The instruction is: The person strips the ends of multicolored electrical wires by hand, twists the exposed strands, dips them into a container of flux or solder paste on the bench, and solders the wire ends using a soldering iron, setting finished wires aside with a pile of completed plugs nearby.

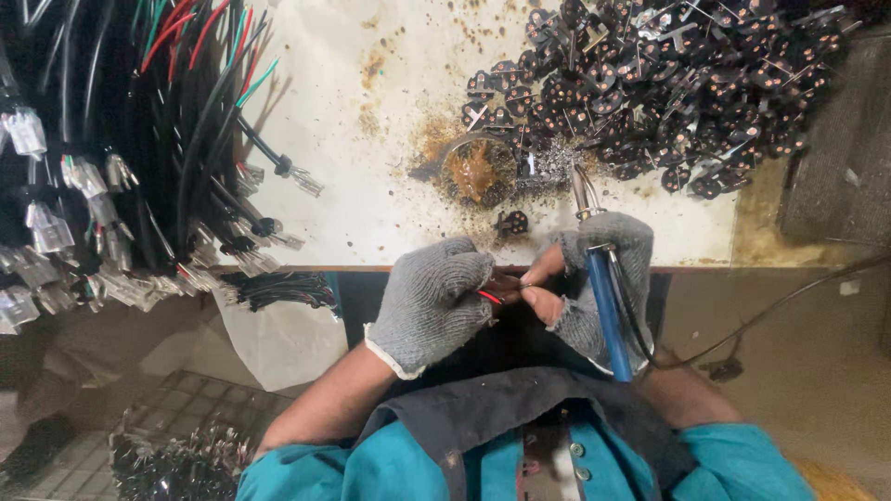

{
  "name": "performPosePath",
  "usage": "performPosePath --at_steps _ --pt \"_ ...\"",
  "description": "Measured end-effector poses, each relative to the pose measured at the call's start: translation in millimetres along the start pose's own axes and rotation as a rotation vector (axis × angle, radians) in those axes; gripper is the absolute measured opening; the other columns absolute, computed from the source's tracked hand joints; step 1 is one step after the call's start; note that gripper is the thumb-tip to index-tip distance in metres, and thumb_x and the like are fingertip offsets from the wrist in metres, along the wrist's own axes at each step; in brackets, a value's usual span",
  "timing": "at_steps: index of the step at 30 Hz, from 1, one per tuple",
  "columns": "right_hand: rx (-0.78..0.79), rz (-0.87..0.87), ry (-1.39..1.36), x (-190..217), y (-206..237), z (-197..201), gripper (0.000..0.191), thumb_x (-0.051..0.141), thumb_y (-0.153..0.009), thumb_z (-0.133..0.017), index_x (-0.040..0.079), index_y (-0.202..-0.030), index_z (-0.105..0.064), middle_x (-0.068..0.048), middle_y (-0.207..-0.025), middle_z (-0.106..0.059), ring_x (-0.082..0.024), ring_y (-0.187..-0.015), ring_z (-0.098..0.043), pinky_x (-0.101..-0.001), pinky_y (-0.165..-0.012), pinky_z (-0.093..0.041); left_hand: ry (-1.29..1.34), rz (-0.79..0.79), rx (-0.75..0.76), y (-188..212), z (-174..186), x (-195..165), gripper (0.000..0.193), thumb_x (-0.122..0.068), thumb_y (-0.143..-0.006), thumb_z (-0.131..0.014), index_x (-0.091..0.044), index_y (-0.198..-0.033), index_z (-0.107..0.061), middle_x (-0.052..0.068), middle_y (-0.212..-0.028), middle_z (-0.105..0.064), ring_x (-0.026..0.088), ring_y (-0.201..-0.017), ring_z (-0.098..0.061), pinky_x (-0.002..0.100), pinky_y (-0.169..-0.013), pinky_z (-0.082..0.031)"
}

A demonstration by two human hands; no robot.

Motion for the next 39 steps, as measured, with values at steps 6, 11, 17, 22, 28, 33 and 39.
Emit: performPosePath --at_steps 6,11,17,22,28,33,39 --pt "0.000 -0.168 -0.158 -17 16 -4 0.016 0.019 -0.092 -0.076 0.007 -0.097 -0.066 -0.002 -0.093 -0.066 -0.012 -0.085 -0.063 -0.0267 -0.076 -0.051 0.132 -0.054 -0.120 7 -9 -3 0.017 -0.016 -0.083 -0.084 -0.014 -0.098 -0.077 0.007 -0.079 -0.064 0.027 -0.073 -0.066 0.038 -0.063 -0.050" --pt "-0.052 -0.175 -0.177 -21 25 -7 0.020 0.021 -0.092 -0.078 0.006 -0.098 -0.066 -0.002 -0.092 -0.069 -0.011 -0.085 -0.063 -0.0271 -0.078 -0.050 -0.050 -0.267 -0.295 15 -11 -6 0.024 -0.017 -0.077 -0.089 -0.014 -0.097 -0.075 0.005 -0.075 -0.063 0.025 -0.066 -0.063 0.038 -0.057 -0.048" --pt "-0.123 -0.067 -0.019 -12 6 -1 0.017 0.016 -0.095 -0.075 0.007 -0.104 -0.064 -0.004 -0.095 -0.066 -0.014 -0.088 -0.063 -0.0271 -0.080 -0.050 -0.229 -0.300 -0.387 13 14 -6 0.021 -0.012 -0.080 -0.087 -0.016 -0.090 -0.068 0.003 -0.078 -0.064 0.025 -0.068 -0.064 0.039 -0.059 -0.048" --pt "-0.335 0.201 0.163 4 -23 5 0.022 0.008 -0.093 -0.078 0.005 -0.101 -0.058 -0.007 -0.091 -0.071 -0.019 -0.081 -0.070 -0.0288 -0.073 -0.056 -0.216 0.072 -0.471 -10 47 19 0.015 -0.017 -0.089 -0.083 -0.012 -0.090 -0.069 0.008 -0.080 -0.059 0.029 -0.077 -0.063 0.040 -0.070 -0.049" --pt "-0.287 0.203 0.413 11 -30 3 0.014 0.001 -0.086 -0.082 0.006 -0.096 -0.073 -0.009 -0.092 -0.074 -0.025 -0.080 -0.069 -0.0359 -0.078 -0.053 -0.187 0.137 -0.459 -27 51 31 0.015 -0.020 -0.086 -0.081 -0.010 -0.087 -0.069 0.010 -0.079 -0.059 0.030 -0.075 -0.063 0.040 -0.069 -0.050" --pt "-0.293 0.333 0.525 11 -32 0 0.019 0.004 -0.084 -0.082 0.010 -0.098 -0.070 -0.007 -0.098 -0.075 -0.029 -0.087 -0.069 -0.0403 -0.081 -0.053 -0.208 0.162 -0.474 -31 50 28 0.016 -0.021 -0.085 -0.081 -0.011 -0.087 -0.069 0.009 -0.078 -0.061 0.029 -0.071 -0.063 0.039 -0.066 -0.050" --pt "-0.279 0.443 0.510 11 -29 -1 0.029 0.007 -0.086 -0.085 0.007 -0.096 -0.058 -0.007 -0.103 -0.076 -0.027 -0.079 -0.063 -0.0406 -0.075 -0.049 -0.208 0.093 -0.522 -30 48 25 0.015 -0.019 -0.086 -0.081 -0.011 -0.088 -0.068 0.009 -0.079 -0.059 0.030 -0.076 -0.062 0.040 -0.068 -0.050"
Point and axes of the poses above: each hand's wrist, its own y-axis away from the middle knuckle, its own z-axis out of the back of the hand, x = y × z, the point moved 4 cm from there along -y, towards the middle knuckle
